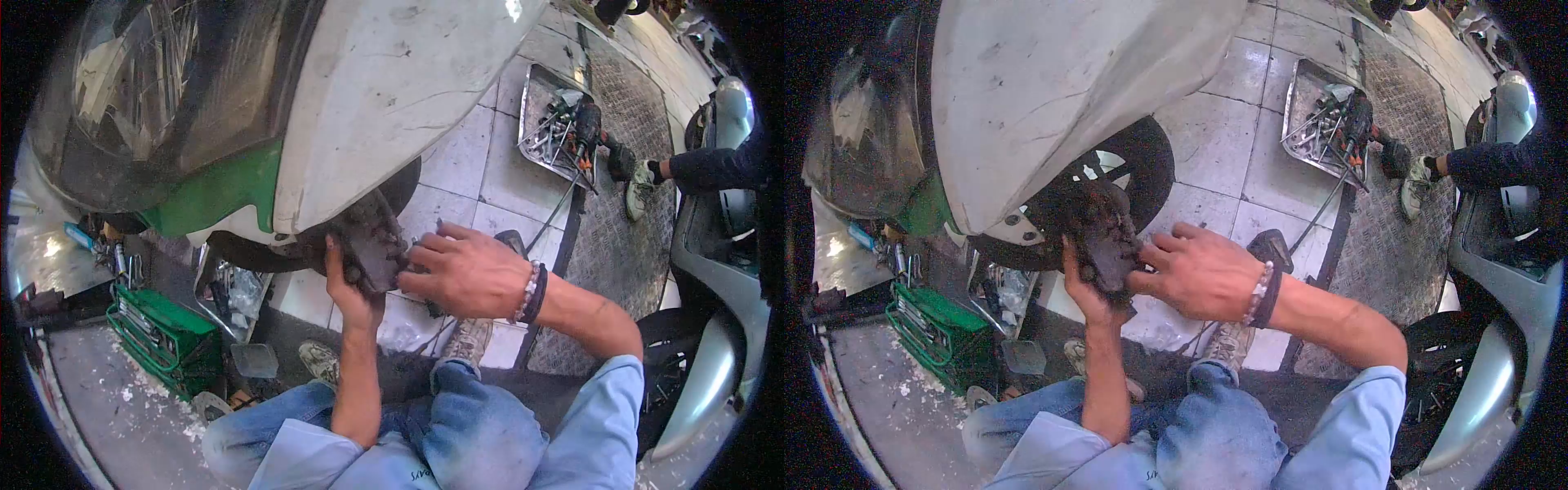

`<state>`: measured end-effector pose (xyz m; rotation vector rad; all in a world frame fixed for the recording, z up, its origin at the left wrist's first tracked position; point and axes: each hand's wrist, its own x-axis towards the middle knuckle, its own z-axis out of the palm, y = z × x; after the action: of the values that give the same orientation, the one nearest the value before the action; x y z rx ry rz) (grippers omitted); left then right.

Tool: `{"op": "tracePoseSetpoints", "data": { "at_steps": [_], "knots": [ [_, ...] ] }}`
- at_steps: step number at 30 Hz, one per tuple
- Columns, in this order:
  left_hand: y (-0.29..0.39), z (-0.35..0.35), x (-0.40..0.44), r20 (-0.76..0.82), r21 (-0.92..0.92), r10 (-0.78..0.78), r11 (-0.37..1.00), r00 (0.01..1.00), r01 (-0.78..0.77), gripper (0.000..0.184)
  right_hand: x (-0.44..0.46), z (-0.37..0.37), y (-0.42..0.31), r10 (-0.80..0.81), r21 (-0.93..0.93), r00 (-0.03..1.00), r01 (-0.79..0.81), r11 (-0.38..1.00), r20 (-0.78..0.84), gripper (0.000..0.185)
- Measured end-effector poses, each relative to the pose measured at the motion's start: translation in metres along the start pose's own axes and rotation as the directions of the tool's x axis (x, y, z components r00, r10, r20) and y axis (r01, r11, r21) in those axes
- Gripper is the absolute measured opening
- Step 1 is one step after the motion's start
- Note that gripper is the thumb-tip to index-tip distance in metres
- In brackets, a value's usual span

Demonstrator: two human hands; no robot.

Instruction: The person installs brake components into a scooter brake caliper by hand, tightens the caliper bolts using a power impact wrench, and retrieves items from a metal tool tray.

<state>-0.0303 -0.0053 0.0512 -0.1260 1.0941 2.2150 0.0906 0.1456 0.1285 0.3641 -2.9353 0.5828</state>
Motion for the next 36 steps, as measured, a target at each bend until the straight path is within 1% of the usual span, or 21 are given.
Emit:
{"op": "tracePoseSetpoints", "data": {
  "at_steps": [1,3,7,9,11,13,15,18,19,20,21,23,25,26,27,30,31,33,34,35,36],
  "knots": [
    [0.0,-0.001,0.0,0.0,-0.001,0.0,1.0,1.0,0.0,0.061,0.003,-0.003,0.0,0.0,0.0,1.0,0.0,1.0,0.001,0.02],
    [0.002,-0.006,-0.001,0.155,-0.085,-0.009,0.996,0.988,0.022,0.055,0.008,-0.011,0.001,-0.083,-0.067,0.996,0.084,0.994,0.021,0.019],
    [0.002,-0.008,0.0,0.14,-0.019,0.008,1.0,0.99,-0.006,0.055,0.015,-0.011,0.012,-0.054,0.053,0.994,0.049,0.997,0.095,0.017],
    [0.0,-0.012,0.002,0.179,-0.104,-0.013,0.994,0.984,0.032,0.056,0.019,-0.013,0.008,-0.065,-0.102,0.976,0.088,0.991,0.208,0.018],
    [-0.004,-0.019,0.005,0.143,-0.114,-0.031,0.992,0.989,0.048,0.058,0.024,-0.009,0.004,-0.127,-0.195,0.981,0.154,0.969,0.144,0.023],
    [-0.008,-0.03,0.008,-0.023,0.019,-0.001,1.0,1.0,0.001,0.061,0.025,-0.003,0.0,-0.21,-0.306,0.973,0.23,0.924,0.097,0.024],
    [-0.01,-0.034,0.01,0.08,-0.062,-0.028,0.998,0.996,0.033,0.062,0.023,0.024,0.005,-0.143,-0.321,0.988,0.154,0.935,0.055,0.022],
    [0.006,-0.027,0.009,0.3,-0.091,-0.12,0.984,0.946,0.154,0.061,0.028,0.037,0.013,-0.162,-0.245,0.983,0.179,0.953,0.092,0.018],
    [0.009,-0.021,0.008,0.301,-0.103,-0.131,0.98,0.945,0.169,0.06,0.026,0.031,0.014,-0.193,-0.228,0.977,0.209,0.951,0.091,0.017],
    [0.011,-0.007,0.007,0.131,-0.122,-0.148,0.979,0.98,0.164,0.059,0.02,0.025,0.011,-0.163,-0.264,0.981,0.186,0.946,0.107,0.017],
    [0.009,-0.006,0.008,0.154,-0.127,-0.145,0.978,0.977,0.165,0.059,0.022,0.023,0.005,-0.18,-0.32,0.983,0.184,0.929,0.041,0.016],
    [0.007,-0.018,0.006,0.116,-0.045,-0.003,0.999,0.993,0.008,0.059,0.028,0.031,0.003,-0.209,-0.381,0.977,0.18,0.907,-0.035,0.017],
    [0.005,-0.011,0.001,0.159,-0.073,-0.038,0.996,0.987,0.05,0.059,0.023,0.032,0.013,-0.143,-0.111,0.989,0.138,0.984,-0.034,0.022],
    [0.008,-0.007,0.0,0.178,-0.083,-0.066,0.993,0.982,0.082,0.059,0.021,0.031,0.027,-0.099,0.08,0.994,0.102,0.992,-0.039,0.034],
    [0.01,-0.007,-0.001,0.199,-0.099,-0.085,0.989,0.976,0.107,0.058,0.018,0.022,0.03,-0.098,0.074,0.994,0.101,0.992,-0.04,0.034],
    [0.008,-0.008,0.001,0.173,-0.099,-0.036,0.994,0.984,0.053,0.058,0.014,0.005,0.042,-0.032,0.325,0.995,0.06,0.944,-0.091,0.053],
    [0.008,-0.012,0.001,0.17,-0.098,-0.031,0.994,0.985,0.048,0.058,0.016,0.004,0.047,-0.037,0.326,0.995,0.065,0.943,-0.093,0.053],
    [0.014,-0.02,0.001,0.356,-0.112,-0.071,0.987,0.932,0.118,0.059,0.021,0.008,0.059,0.021,0.024,0.989,-0.025,0.999,0.143,0.06],
    [0.014,-0.019,-0.001,0.35,-0.108,-0.069,0.988,0.934,0.114,0.059,0.021,0.014,0.062,-0.02,0.097,0.997,0.013,0.995,0.071,0.064],
    [0.013,-0.015,-0.001,0.225,-0.11,-0.053,0.991,0.973,0.079,0.059,0.019,0.02,0.059,-0.028,0.102,0.997,0.02,0.995,0.072,0.064],
    [0.013,-0.011,0.0,0.098,-0.112,-0.031,0.993,0.995,0.042,0.059,0.014,0.023,0.052,0.003,0.119,0.999,0.002,0.993,-0.046,0.063]
  ]
}}
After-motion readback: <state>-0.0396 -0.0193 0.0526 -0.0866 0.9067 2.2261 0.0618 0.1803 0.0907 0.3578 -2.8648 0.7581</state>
